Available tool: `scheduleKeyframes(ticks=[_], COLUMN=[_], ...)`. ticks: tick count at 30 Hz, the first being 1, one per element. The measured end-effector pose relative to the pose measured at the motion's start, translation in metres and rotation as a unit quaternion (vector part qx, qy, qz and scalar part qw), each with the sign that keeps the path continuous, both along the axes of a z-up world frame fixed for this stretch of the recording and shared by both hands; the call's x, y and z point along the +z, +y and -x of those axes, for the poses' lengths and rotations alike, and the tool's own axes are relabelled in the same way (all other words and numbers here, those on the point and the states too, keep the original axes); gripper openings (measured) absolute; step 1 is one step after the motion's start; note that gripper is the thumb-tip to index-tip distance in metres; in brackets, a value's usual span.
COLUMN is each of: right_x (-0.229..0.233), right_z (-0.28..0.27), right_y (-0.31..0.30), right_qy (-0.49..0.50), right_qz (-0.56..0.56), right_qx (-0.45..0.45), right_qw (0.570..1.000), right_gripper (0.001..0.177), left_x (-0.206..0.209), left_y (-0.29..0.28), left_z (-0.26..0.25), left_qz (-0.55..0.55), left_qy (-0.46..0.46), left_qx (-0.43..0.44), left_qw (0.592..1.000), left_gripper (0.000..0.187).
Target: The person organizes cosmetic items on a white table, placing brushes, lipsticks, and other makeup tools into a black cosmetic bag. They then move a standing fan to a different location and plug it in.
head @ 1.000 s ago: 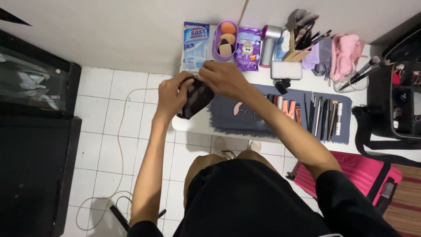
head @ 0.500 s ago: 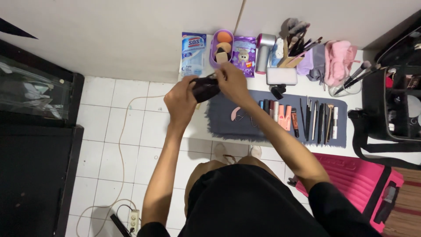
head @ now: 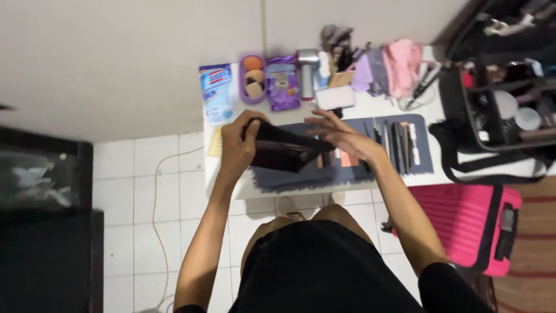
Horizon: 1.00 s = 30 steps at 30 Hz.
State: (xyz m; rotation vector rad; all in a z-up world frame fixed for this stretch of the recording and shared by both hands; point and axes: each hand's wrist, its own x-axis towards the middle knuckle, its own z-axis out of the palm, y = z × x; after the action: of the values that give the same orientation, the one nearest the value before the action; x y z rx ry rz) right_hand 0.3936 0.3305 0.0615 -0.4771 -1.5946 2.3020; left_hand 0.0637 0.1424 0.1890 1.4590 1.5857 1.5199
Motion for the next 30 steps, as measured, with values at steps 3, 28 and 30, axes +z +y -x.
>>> scheduleKeyframes(ticks=[3, 28, 30], right_x=[0.038, 0.016, 0.002], right_z=[-0.066, -0.402, -0.369], right_y=[-0.020, 0.116, 0.143], right_qy=[0.206, -0.460, -0.433], right_qz=[0.209, -0.265, -0.310], right_qx=[0.047, -0.350, -0.381], right_qw=[0.955, 0.772, 0.756], right_gripper=[0.107, 0.044, 0.033], left_x=[-0.011, -0.271, -0.277], left_y=[0.057, 0.331, 0.334], left_z=[-0.055, -0.390, -0.396], left_qz=[-0.016, 0.157, 0.170], left_qy=[-0.039, 0.207, 0.207], left_qx=[-0.027, -0.136, -0.124], left_qw=[0.999, 0.956, 0.955], left_gripper=[0.016, 0.051, 0.047])
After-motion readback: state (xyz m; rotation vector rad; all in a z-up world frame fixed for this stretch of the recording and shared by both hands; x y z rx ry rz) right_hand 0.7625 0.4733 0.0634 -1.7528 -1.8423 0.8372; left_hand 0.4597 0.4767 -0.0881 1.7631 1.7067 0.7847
